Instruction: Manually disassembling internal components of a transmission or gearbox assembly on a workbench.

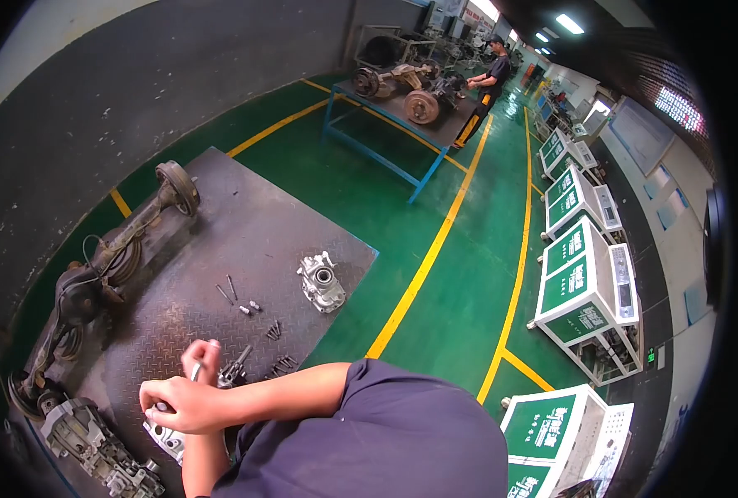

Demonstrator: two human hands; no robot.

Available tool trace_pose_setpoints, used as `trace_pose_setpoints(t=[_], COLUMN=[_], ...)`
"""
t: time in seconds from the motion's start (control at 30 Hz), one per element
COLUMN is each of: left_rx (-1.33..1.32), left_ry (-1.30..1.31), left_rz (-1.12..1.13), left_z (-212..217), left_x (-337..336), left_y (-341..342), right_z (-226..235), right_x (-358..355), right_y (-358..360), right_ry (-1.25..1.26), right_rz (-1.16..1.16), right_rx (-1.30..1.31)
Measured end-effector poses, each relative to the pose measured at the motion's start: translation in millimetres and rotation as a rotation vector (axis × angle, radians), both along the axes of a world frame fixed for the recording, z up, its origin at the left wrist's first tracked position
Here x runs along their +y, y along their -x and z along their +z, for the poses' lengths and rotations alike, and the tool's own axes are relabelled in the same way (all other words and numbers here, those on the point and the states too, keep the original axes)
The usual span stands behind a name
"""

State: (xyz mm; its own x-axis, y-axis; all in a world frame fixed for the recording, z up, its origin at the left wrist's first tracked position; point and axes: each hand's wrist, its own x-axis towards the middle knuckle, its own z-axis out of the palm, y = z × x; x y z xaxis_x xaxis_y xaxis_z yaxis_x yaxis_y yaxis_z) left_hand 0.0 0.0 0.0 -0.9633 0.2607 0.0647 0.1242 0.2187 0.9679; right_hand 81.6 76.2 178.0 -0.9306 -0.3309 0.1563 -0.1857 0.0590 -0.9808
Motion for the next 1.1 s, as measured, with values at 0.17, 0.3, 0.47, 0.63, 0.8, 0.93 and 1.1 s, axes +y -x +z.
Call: trace_pose_setpoints(t=[0.17,0.3,0.47,0.63,0.8,0.93,1.1], left_rx=[0.313,-0.267,0.291,0.287,-0.215,-0.122,-0.218], left_ry=[0.183,0.014,0.174,-0.257,-0.083,0.173,-0.135], left_rz=[-0.031,-0.048,-0.319,0.375,-0.216,-0.422,-0.12], left_z=[-4.4,25.0,17.0,-48.6,27.1,42.4,20.4], left_x=[-61.3,-38.7,12.9,-32.7,-50.6,4.7,9.1], left_y=[2.4,-74.5,-60.6,4.9,-68.0,-79.0,-17.6], right_z=[-17.3,-29.4,-23.3,-44.9,-37.9,-30.4,-10.4], right_x=[24.1,33.2,-25.9,-7.7,44.0,-1.8,-26.6], right_y=[34.3,68.9,42.4,23.5,62.3,37.8,-30.4], right_ry=[0.331,0.469,0.25,0.091,0.355,0.044,0.162], right_rz=[-0.229,-0.491,-0.213,0.063,-0.205,-0.207,-0.121], right_rx=[-0.025,0.066,0.222,0.459,-0.003,0.184,0.217])
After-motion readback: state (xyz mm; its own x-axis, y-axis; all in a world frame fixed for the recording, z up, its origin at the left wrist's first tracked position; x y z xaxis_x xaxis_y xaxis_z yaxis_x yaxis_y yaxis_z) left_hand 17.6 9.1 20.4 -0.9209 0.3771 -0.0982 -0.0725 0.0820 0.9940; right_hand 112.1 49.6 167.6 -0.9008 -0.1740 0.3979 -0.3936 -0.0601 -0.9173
